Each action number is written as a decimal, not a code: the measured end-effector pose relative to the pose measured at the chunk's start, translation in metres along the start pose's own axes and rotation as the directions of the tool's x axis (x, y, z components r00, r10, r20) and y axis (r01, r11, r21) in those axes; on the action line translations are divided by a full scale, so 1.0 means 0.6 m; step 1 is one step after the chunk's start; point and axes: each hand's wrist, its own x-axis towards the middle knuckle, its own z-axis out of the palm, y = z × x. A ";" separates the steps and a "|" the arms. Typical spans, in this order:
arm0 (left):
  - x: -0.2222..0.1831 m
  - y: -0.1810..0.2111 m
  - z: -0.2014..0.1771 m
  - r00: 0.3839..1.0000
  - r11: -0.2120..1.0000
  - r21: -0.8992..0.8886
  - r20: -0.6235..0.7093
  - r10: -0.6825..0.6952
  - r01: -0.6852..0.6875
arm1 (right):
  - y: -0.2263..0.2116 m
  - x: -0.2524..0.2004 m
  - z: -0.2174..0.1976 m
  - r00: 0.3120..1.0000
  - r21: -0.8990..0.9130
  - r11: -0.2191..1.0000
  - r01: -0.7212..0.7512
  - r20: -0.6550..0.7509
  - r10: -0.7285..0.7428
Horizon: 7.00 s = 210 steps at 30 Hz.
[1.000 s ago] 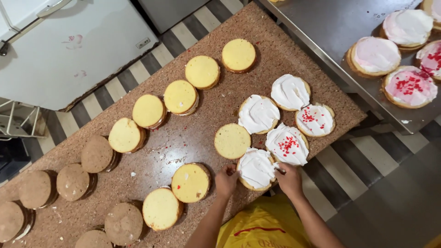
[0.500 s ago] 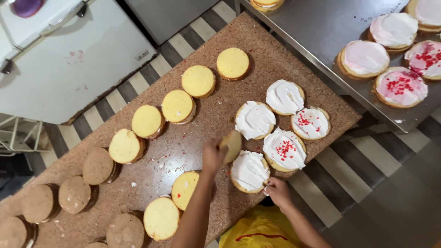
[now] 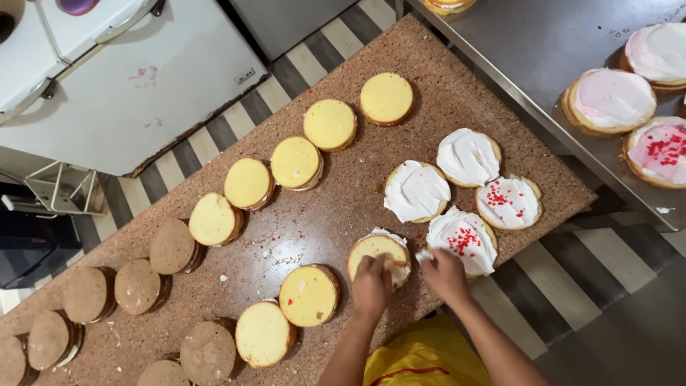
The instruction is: Assembling layers of round pastries or cakes with cream and red sponge toppings on a prep table.
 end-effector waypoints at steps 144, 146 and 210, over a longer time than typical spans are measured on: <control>0.134 0.108 0.083 0.933 0.967 0.220 0.358 0.042 -0.128 | -0.125 0.326 -0.092 0.689 -0.410 0.666 0.623 0.690 -0.221; 0.147 0.109 0.092 0.925 0.922 0.253 0.320 0.206 -0.293 | -0.068 0.309 -0.112 0.718 -0.380 0.691 0.615 0.632 -0.291; 0.325 0.195 0.295 0.782 0.223 -0.842 0.314 -0.538 0.491 | 0.117 0.339 -0.404 0.961 0.429 0.863 -0.265 0.189 0.201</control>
